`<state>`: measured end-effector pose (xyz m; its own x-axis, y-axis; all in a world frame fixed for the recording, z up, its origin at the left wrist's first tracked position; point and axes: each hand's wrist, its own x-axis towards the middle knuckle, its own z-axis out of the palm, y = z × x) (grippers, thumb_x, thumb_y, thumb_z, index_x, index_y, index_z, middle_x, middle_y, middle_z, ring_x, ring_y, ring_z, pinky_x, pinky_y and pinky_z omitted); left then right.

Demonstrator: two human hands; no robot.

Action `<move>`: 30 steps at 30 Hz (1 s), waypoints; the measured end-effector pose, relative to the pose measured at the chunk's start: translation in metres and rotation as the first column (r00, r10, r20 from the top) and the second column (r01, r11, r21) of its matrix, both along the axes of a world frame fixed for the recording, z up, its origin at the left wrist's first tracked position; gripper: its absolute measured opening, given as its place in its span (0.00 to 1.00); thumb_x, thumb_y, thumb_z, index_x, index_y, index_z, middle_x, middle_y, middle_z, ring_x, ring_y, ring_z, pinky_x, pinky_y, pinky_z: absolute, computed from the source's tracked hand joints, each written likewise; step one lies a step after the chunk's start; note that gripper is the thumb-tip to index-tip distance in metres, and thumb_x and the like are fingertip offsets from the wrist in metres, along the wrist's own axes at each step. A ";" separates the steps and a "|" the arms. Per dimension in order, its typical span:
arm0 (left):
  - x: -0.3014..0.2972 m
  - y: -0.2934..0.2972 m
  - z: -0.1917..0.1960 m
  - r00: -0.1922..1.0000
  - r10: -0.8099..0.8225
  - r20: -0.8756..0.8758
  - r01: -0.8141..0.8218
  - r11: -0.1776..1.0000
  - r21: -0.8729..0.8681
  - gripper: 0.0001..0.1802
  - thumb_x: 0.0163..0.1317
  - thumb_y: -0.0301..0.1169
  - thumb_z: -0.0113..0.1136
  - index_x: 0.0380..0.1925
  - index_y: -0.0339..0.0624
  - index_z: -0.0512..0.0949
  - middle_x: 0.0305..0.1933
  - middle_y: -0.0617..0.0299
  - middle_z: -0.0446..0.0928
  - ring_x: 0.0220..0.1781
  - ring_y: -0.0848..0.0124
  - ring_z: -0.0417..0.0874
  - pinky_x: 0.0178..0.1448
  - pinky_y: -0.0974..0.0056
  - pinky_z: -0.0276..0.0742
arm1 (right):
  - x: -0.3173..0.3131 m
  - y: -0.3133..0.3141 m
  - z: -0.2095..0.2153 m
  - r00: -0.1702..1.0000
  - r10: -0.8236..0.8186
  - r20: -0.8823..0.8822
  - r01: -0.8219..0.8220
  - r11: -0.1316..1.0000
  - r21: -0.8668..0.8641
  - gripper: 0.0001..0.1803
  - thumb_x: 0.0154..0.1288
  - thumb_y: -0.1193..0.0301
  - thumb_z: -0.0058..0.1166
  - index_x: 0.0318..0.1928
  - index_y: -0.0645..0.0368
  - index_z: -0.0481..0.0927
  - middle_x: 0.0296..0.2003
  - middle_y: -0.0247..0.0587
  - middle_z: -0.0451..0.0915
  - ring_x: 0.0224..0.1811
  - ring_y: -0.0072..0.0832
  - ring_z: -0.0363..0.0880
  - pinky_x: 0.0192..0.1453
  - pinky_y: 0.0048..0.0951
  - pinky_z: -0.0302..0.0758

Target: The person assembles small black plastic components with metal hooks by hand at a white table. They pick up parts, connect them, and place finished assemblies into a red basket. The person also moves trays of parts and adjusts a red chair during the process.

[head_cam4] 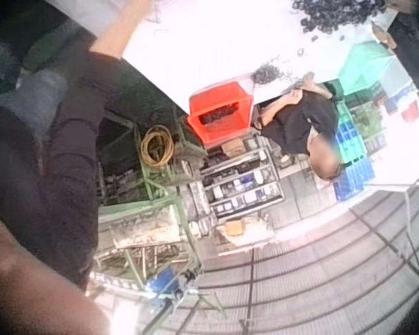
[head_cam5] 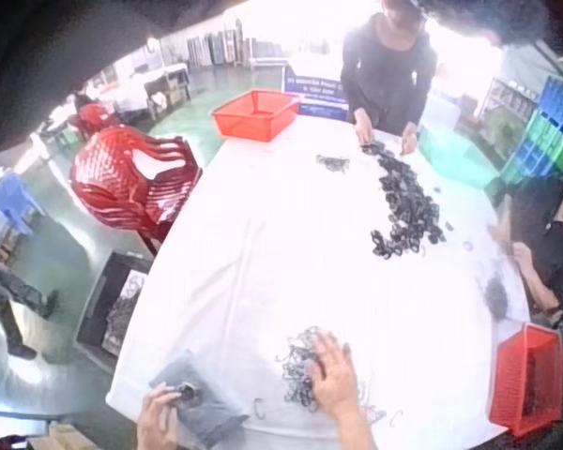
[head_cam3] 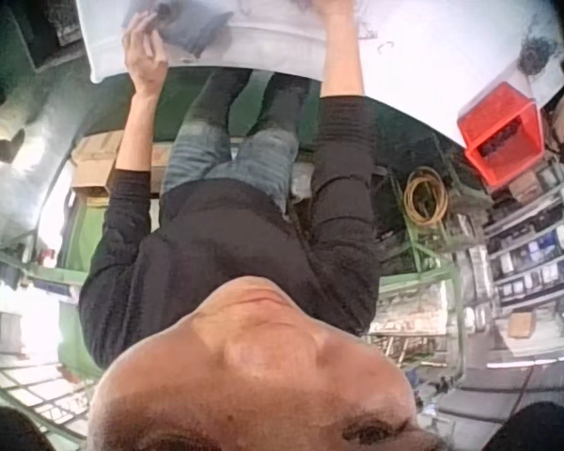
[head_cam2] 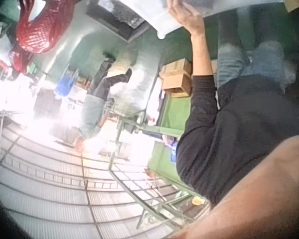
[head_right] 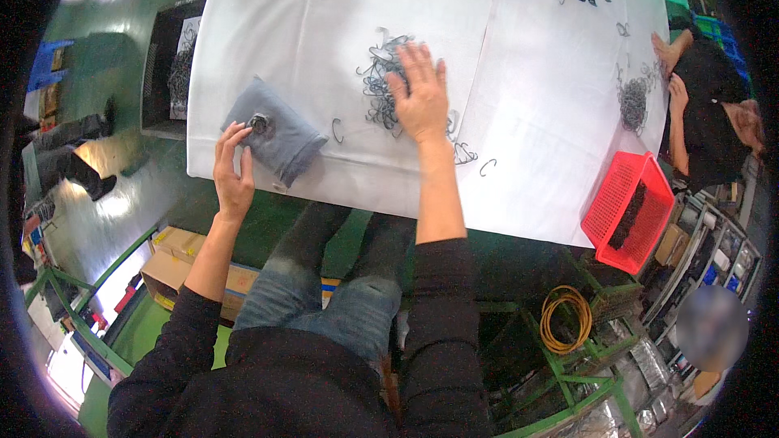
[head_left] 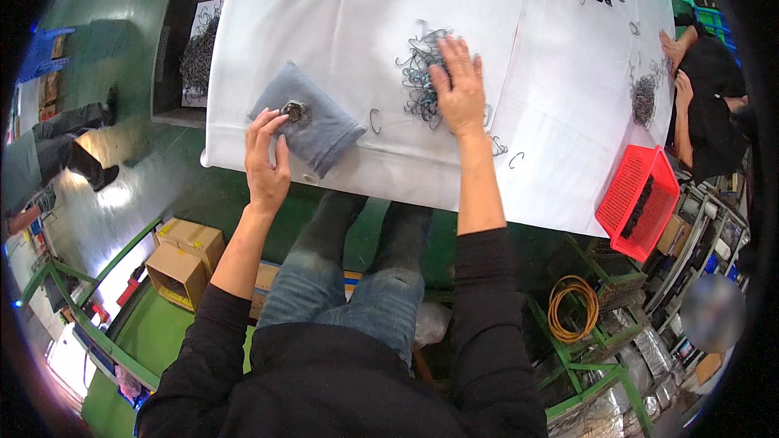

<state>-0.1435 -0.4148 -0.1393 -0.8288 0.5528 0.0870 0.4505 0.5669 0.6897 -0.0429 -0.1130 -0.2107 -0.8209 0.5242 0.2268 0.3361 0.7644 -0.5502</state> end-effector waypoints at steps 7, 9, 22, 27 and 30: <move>-0.007 -0.027 0.005 0.991 0.135 0.020 -0.136 0.990 0.045 0.19 0.55 0.15 0.49 0.48 0.39 0.74 0.56 0.53 0.70 0.63 0.57 0.68 0.65 0.58 0.62 | 0.117 0.008 0.007 0.704 -0.710 -0.007 0.706 0.698 0.117 0.23 0.70 0.61 0.37 0.61 0.56 0.68 0.63 0.48 0.64 0.69 0.46 0.53 0.71 0.51 0.42; -0.003 -0.043 0.005 0.981 0.194 0.032 -0.195 0.980 0.035 0.19 0.55 0.15 0.49 0.47 0.38 0.74 0.56 0.52 0.71 0.62 0.57 0.69 0.65 0.59 0.62 | 0.150 0.004 0.004 0.622 -0.783 0.032 0.783 0.622 -0.017 0.26 0.72 0.56 0.32 0.63 0.59 0.63 0.64 0.53 0.60 0.69 0.48 0.53 0.68 0.56 0.46; 0.123 -0.156 0.036 0.764 0.636 0.112 -0.645 0.758 0.096 0.18 0.54 0.17 0.51 0.46 0.41 0.74 0.53 0.53 0.72 0.58 0.55 0.71 0.61 0.59 0.67 | -0.009 -0.069 0.005 0.933 -0.359 0.009 0.358 0.933 0.040 0.27 0.72 0.55 0.35 0.62 0.61 0.63 0.63 0.49 0.63 0.66 0.46 0.59 0.67 0.54 0.52; 0.154 -0.204 0.044 0.648 0.749 0.138 -0.761 0.639 0.111 0.17 0.55 0.18 0.51 0.46 0.41 0.74 0.52 0.53 0.72 0.56 0.54 0.71 0.59 0.58 0.68 | -0.011 -0.077 0.046 0.961 -0.251 -0.117 0.259 0.964 0.053 0.25 0.69 0.66 0.44 0.61 0.69 0.62 0.60 0.59 0.63 0.63 0.47 0.62 0.66 0.41 0.61; 0.146 -0.228 0.038 0.558 0.803 0.208 -0.829 0.550 0.101 0.17 0.55 0.19 0.50 0.46 0.41 0.73 0.52 0.54 0.72 0.56 0.55 0.72 0.59 0.58 0.68 | -0.043 -0.100 0.068 0.983 -0.136 -0.124 0.148 0.984 0.096 0.26 0.70 0.65 0.43 0.62 0.68 0.61 0.60 0.58 0.63 0.64 0.47 0.60 0.67 0.43 0.60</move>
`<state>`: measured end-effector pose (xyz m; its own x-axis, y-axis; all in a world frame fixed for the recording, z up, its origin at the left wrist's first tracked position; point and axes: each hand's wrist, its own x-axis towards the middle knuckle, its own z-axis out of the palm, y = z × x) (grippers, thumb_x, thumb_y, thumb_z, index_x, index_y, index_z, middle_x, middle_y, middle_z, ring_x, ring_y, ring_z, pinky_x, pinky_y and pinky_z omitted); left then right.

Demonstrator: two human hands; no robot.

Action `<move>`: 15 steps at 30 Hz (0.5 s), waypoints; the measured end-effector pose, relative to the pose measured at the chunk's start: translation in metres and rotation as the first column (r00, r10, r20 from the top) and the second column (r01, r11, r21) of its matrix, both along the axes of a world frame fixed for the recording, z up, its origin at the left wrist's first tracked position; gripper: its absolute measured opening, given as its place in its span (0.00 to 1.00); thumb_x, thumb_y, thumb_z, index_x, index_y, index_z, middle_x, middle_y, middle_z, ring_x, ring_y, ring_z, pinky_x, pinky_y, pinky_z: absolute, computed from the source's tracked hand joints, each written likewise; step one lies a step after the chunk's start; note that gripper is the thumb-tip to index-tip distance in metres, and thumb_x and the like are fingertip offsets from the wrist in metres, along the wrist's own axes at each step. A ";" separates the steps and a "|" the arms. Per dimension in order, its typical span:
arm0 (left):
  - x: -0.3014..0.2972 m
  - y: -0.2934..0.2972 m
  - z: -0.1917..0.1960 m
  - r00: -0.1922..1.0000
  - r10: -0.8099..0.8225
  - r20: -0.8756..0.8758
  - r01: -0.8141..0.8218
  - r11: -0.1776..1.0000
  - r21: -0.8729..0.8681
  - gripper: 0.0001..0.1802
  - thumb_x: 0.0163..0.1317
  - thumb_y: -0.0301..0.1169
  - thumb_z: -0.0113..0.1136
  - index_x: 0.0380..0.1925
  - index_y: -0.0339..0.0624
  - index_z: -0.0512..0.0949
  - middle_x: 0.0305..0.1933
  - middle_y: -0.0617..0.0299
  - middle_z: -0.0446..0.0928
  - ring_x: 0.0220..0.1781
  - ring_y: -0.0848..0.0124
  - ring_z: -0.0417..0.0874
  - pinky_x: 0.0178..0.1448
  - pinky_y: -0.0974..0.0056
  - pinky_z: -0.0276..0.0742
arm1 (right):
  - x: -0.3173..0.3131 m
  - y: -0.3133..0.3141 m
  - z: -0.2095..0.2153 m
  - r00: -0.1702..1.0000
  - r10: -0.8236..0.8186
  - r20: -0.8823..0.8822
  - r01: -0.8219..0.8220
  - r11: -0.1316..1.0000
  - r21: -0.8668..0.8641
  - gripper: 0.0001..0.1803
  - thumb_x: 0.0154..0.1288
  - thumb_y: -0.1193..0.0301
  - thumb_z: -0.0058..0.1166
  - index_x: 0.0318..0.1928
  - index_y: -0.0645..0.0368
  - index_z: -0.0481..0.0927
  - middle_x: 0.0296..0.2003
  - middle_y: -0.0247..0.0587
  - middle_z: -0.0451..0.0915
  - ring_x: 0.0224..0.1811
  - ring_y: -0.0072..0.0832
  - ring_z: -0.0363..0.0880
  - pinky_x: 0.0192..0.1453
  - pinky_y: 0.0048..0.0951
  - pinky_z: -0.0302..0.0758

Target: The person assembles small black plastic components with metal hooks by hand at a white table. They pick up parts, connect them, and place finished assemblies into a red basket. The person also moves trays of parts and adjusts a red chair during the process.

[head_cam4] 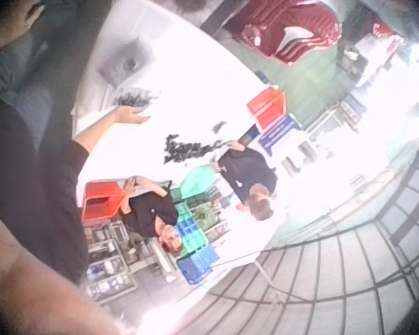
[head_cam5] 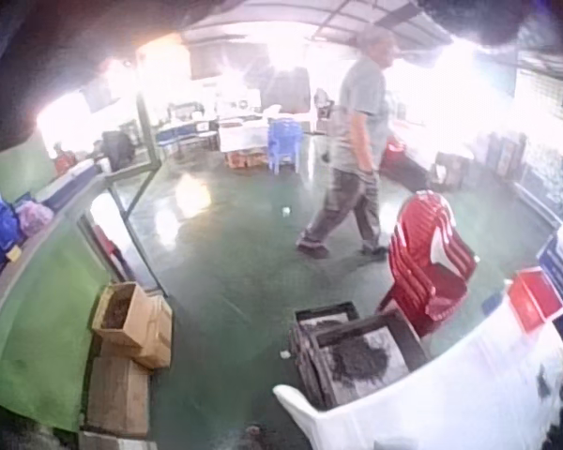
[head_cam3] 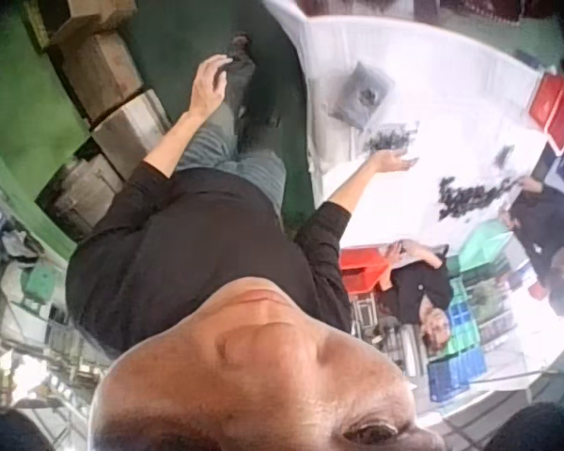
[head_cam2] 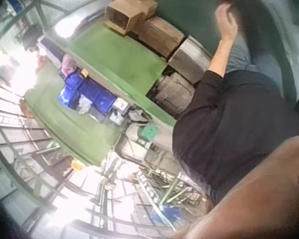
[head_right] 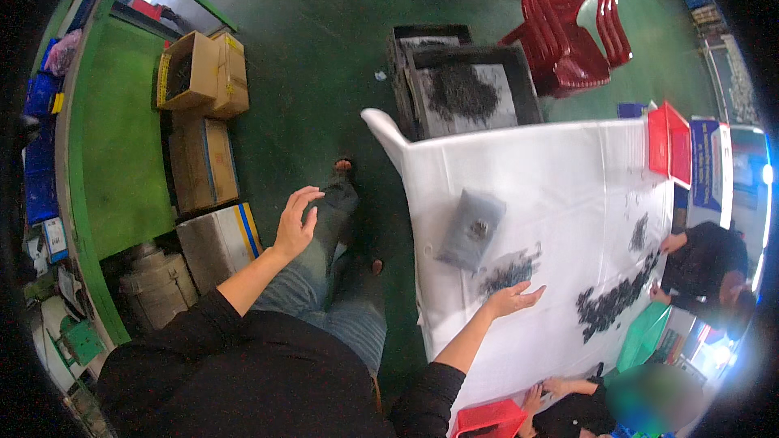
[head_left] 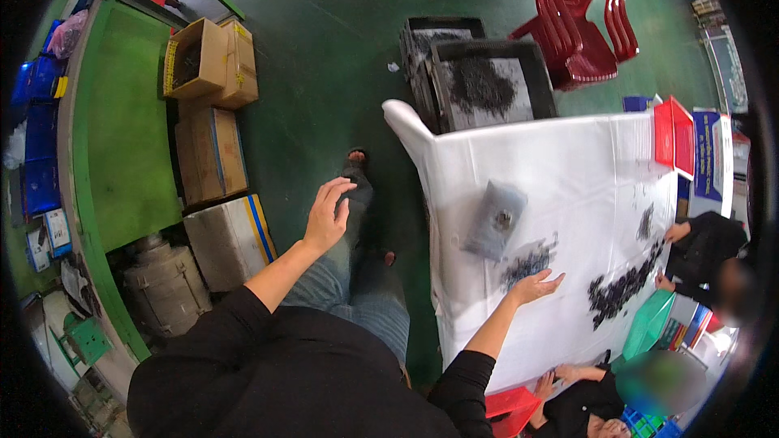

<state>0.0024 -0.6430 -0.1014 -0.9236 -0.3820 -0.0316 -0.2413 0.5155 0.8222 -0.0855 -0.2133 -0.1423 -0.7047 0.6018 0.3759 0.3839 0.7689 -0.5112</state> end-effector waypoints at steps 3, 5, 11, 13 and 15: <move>-0.037 -0.032 -0.017 0.998 0.029 0.047 -0.031 0.999 0.038 0.17 0.55 0.19 0.50 0.46 0.41 0.73 0.52 0.54 0.72 0.56 0.55 0.72 0.59 0.59 0.68 | -0.057 -0.046 0.019 0.989 0.145 0.008 -0.145 0.989 0.026 0.26 0.70 0.65 0.42 0.63 0.67 0.59 0.61 0.57 0.61 0.65 0.48 0.58 0.67 0.43 0.58; -0.079 -0.061 -0.036 0.996 -0.055 0.064 0.054 0.998 0.024 0.17 0.55 0.19 0.50 0.45 0.42 0.74 0.52 0.54 0.72 0.56 0.55 0.71 0.60 0.58 0.68 | -0.106 -0.081 0.018 0.961 0.277 -0.009 -0.276 0.958 0.083 0.26 0.71 0.65 0.41 0.63 0.67 0.59 0.61 0.57 0.60 0.65 0.48 0.58 0.68 0.43 0.58; -0.296 -0.182 -0.168 0.885 -0.361 0.294 0.390 0.920 -0.042 0.13 0.55 0.25 0.53 0.41 0.42 0.76 0.46 0.51 0.76 0.51 0.54 0.75 0.57 0.56 0.71 | -0.234 -0.157 -0.056 0.932 0.021 0.363 -0.106 0.971 0.216 0.27 0.72 0.61 0.39 0.66 0.60 0.58 0.65 0.55 0.57 0.70 0.45 0.50 0.69 0.46 0.52; -0.382 -0.221 -0.232 0.774 -0.382 0.505 0.466 0.884 -0.046 0.11 0.55 0.29 0.53 0.38 0.41 0.78 0.41 0.49 0.78 0.48 0.53 0.78 0.54 0.55 0.73 | -0.245 -0.165 -0.076 0.778 -0.200 0.596 -0.001 0.947 0.320 0.27 0.72 0.59 0.37 0.66 0.59 0.59 0.66 0.54 0.56 0.70 0.45 0.50 0.70 0.46 0.51; -0.458 -0.243 -0.295 0.690 -0.402 0.601 0.526 0.850 -0.035 0.15 0.55 0.32 0.54 0.41 0.38 0.78 0.40 0.47 0.79 0.45 0.51 0.80 0.51 0.56 0.75 | -0.247 -0.164 -0.084 0.845 -0.193 0.499 0.049 0.957 0.286 0.26 0.73 0.58 0.35 0.65 0.59 0.60 0.66 0.55 0.55 0.70 0.47 0.49 0.70 0.46 0.49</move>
<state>-0.4556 -0.8862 -0.3962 -0.8227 0.0361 -0.5674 -0.3043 0.8150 0.4931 -0.3329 -0.3776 -0.2265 -0.7662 0.6298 0.1277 0.6344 0.7730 -0.0062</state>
